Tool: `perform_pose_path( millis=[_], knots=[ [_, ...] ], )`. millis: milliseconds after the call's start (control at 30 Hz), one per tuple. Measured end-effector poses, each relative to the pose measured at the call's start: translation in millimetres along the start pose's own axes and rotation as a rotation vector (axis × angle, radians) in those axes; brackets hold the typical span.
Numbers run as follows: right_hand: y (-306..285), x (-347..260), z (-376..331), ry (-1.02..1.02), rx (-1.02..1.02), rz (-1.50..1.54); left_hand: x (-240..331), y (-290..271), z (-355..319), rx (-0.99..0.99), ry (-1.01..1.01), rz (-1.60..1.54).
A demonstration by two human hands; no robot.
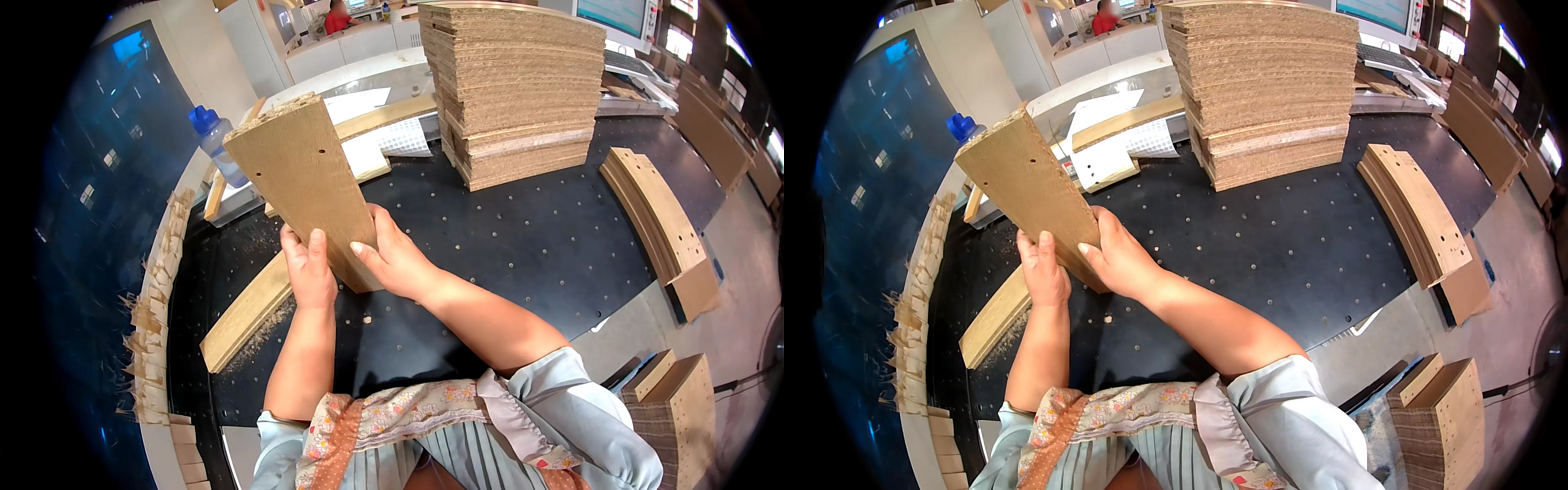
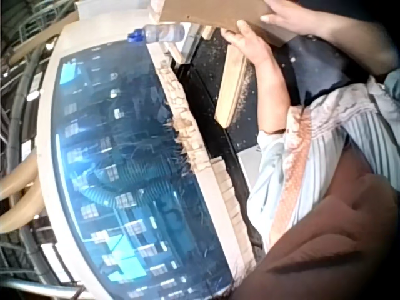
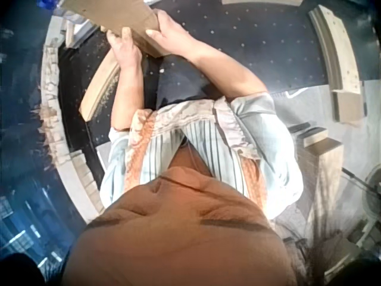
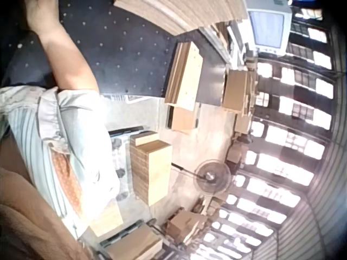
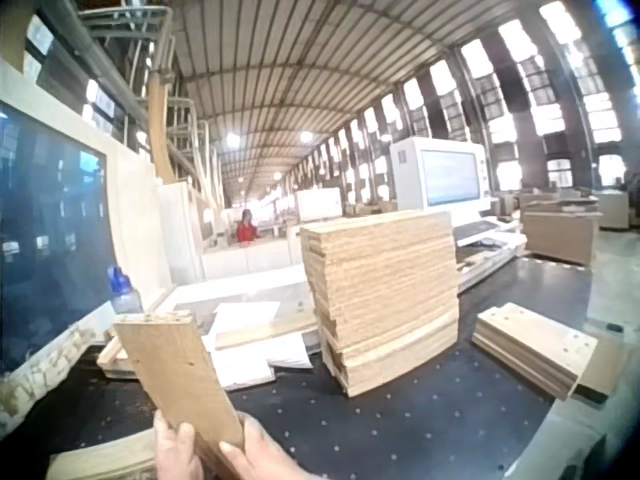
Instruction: The person sorts wood boards on a table, picking them up from a stack, turning them over to check different sides, and placing them into new piles.
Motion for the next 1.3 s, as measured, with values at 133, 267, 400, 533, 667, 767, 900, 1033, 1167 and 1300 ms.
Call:
perform_pose_path(
  millis=[133,267,400,533,667,767,900,1033,1167,1300],
  knots=[
    [5,-3,-10,-0.055,-0.151,0.157,-4,-11,11,-0.015,0.036,-0.039],
    [-3,21,-26,0.087,-0.206,0.377,-19,-23,21,0.01,-0.207,-0.353],
    [7,41,-37,0.17,-0.267,0.449,-11,6,25,-0.31,-0.311,-0.54],
    [11,32,-38,0.16,-0.265,0.344,-4,6,23,-0.372,-0.307,-0.638],
    [-14,27,-33,0.151,-0.09,0.471,13,-15,30,-0.168,-0.237,-0.303],
    [-48,27,-25,0.185,0.046,0.599,65,-22,32,0.017,0.153,0.173],
    [-54,31,-14,0.306,-0.243,0.92,121,20,16,-0.503,0.647,1.017],
    [-27,37,-34,0.516,-0.641,0.66,150,84,-33,-0.897,1.232,1.373],
    [28,63,-55,0.649,-0.842,0.666,145,104,-60,-1.186,1.425,1.33],
    [67,33,-60,0.62,-0.788,1.151,136,106,-77,-1.273,1.534,1.248]
  ],
)
Point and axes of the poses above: each hand's wrist, its own z-axis towards the middle knuckle, its own y-axis out of the palm, x = y × z, the point moved 9 cm from there along z, towards the middle knuckle, and after that the axes turned 1 degree about -y, right-handed, at the moved point
